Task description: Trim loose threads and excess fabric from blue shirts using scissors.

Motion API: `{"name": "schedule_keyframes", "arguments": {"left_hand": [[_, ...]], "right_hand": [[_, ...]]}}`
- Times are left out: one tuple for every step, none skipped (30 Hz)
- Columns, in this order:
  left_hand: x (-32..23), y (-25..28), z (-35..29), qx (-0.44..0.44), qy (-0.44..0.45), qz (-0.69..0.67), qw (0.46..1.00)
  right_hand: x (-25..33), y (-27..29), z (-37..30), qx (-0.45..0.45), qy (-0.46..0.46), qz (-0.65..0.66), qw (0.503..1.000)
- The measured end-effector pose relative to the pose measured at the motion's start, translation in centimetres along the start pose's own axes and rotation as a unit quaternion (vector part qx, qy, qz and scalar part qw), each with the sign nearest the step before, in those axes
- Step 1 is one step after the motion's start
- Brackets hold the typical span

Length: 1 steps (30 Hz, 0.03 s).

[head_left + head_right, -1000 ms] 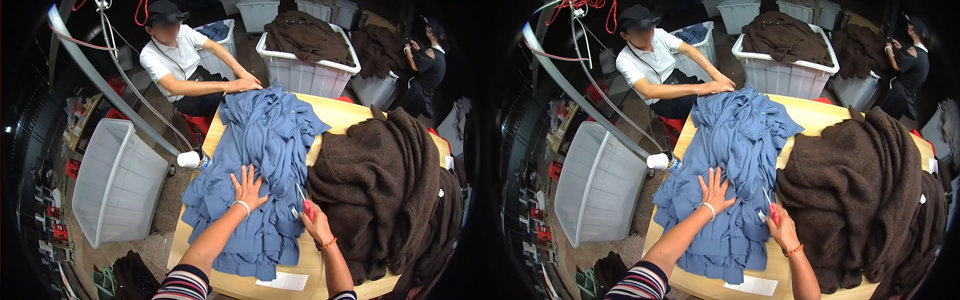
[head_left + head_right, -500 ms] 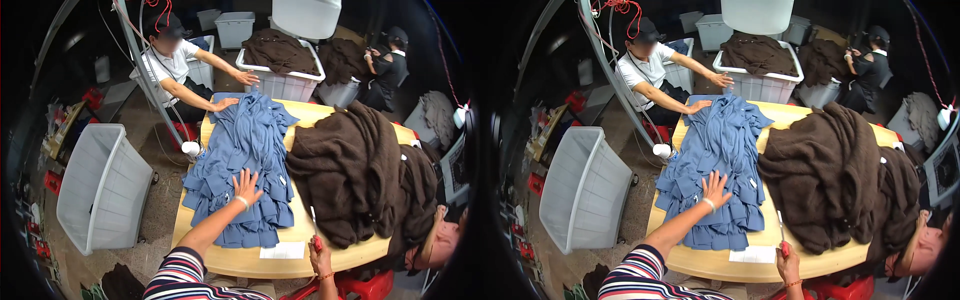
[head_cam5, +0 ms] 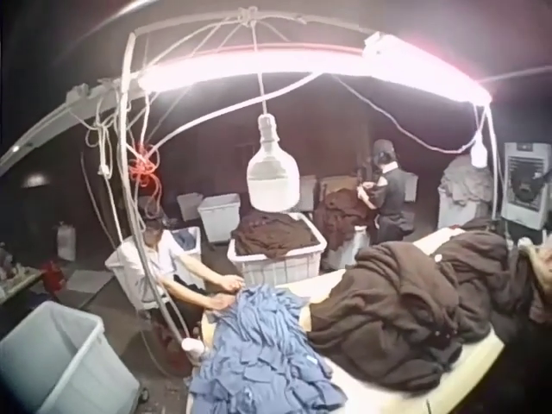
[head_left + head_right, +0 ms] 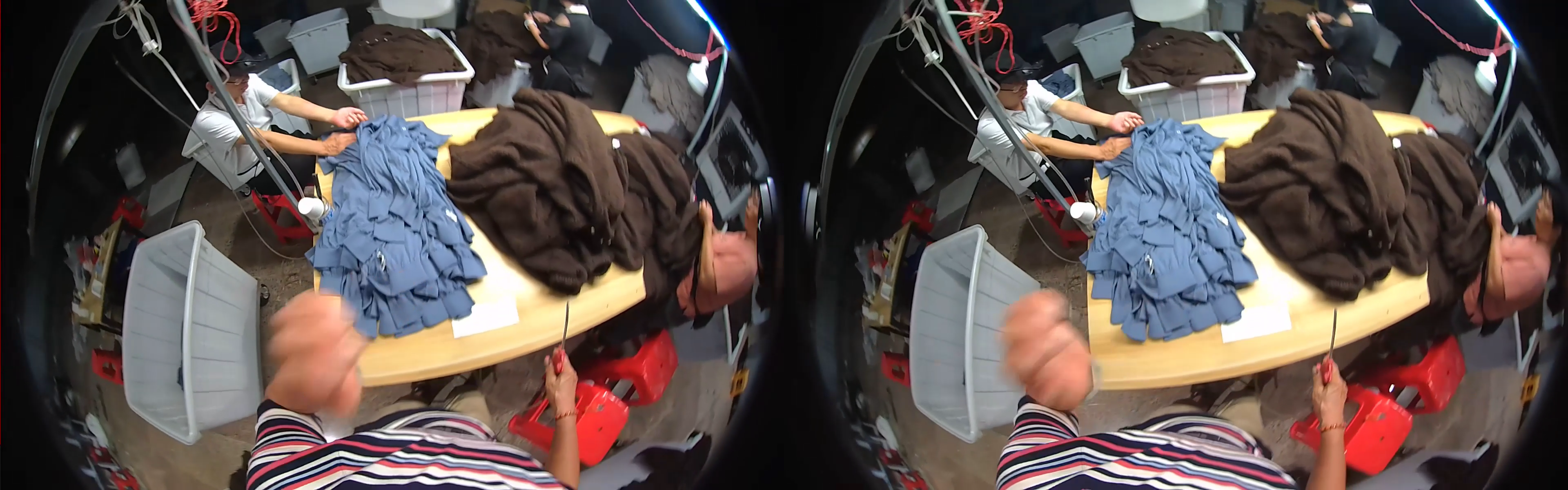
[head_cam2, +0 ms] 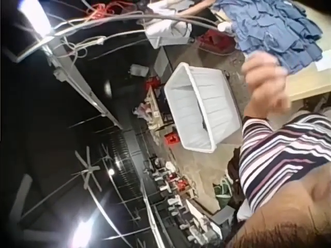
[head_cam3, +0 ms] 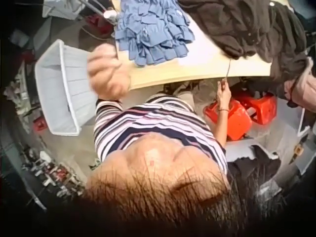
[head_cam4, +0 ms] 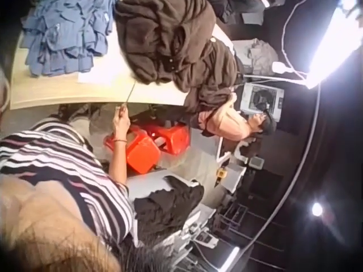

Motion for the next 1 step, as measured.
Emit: {"name": "schedule_keyframes", "arguments": {"left_hand": [[0.62, -1.28, -1.32, 0.012, 0.009, -0.036, 0.999]], "right_hand": [[0.57, 1.03, -0.8, -0.005, -0.048, -0.01, 0.999]]}}
Point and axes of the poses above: each hand's wrist, its own z-axis towards the middle knuckle, its own y-axis out of the back of the hand, x = y × z, the point moved 8 cm from there along z, towards the middle knuckle, and after that the axes turned 5 degrees about y, right-handed, at the moved point
